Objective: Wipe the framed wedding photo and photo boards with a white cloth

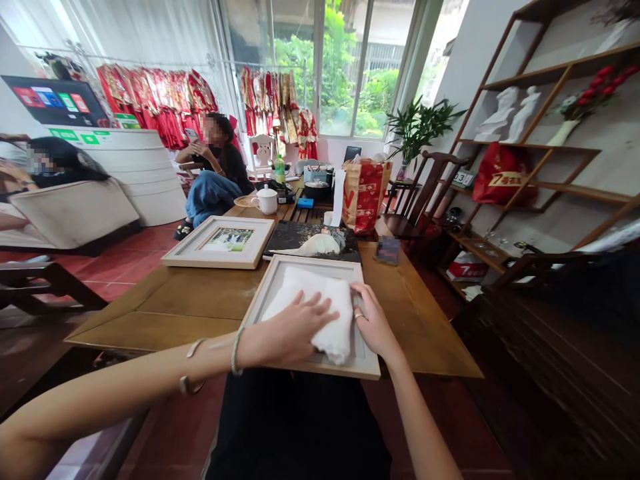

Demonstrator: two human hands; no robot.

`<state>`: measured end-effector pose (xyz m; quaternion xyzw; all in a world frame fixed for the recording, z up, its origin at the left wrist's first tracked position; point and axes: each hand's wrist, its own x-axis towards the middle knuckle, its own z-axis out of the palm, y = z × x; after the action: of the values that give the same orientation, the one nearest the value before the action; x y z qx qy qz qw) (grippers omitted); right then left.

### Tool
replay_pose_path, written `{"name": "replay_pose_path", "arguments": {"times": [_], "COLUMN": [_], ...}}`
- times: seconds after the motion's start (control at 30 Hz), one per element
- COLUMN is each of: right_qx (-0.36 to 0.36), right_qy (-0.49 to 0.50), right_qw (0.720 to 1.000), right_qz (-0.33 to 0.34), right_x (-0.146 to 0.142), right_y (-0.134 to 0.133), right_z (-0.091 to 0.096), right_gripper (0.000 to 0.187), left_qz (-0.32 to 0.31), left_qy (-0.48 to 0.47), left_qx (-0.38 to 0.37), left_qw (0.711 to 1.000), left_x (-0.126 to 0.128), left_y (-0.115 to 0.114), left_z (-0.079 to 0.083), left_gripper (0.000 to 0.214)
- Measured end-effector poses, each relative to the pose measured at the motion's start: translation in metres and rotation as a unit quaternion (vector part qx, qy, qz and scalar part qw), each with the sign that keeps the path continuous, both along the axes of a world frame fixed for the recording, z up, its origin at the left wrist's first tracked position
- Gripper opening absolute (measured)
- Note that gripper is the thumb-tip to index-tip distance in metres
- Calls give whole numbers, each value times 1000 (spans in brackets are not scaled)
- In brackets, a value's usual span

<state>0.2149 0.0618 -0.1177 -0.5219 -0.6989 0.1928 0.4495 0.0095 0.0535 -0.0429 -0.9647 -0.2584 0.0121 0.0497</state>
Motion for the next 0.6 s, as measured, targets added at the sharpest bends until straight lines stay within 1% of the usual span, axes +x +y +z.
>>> {"name": "replay_pose_path", "arguments": {"times": [0.07,0.13,0.17,0.23,0.3,0.4,0.53,0.6], "right_qx": [-6,-9,-10,-11,-9,-7,-9,-8], "right_qy": [7,8,5,-4,-13,-16,-14,-14], "right_qw": [1000,1000,1000,1000,1000,1000,1000,1000], "right_qz": [3,8,7,1,-4,-4,0,0], "right_x": [-3,-5,-6,-7,-8,-9,-11,-12], "right_y": [0,-1,-1,-2,-4,-5,-2,0], "right_z": [0,0,1,2,3,4,3,2], "right_gripper": [48,49,49,47,46,47,46,46], "left_qz": [-30,-40,-35,-9,32,75,103,117], "left_qy": [-6,-14,-15,-6,16,33,-2,-14], "left_qx": [-5,10,21,46,69,107,167,161], "left_qw": [1000,999,999,999,997,991,981,980], "left_x": [-8,-14,-16,-18,-17,-13,-10,-10], "left_y": [-25,-41,-44,-40,-25,9,59,79], "left_z": [4,5,5,1,-5,-13,-18,-18], "left_gripper": [51,50,50,50,54,59,58,61]}}
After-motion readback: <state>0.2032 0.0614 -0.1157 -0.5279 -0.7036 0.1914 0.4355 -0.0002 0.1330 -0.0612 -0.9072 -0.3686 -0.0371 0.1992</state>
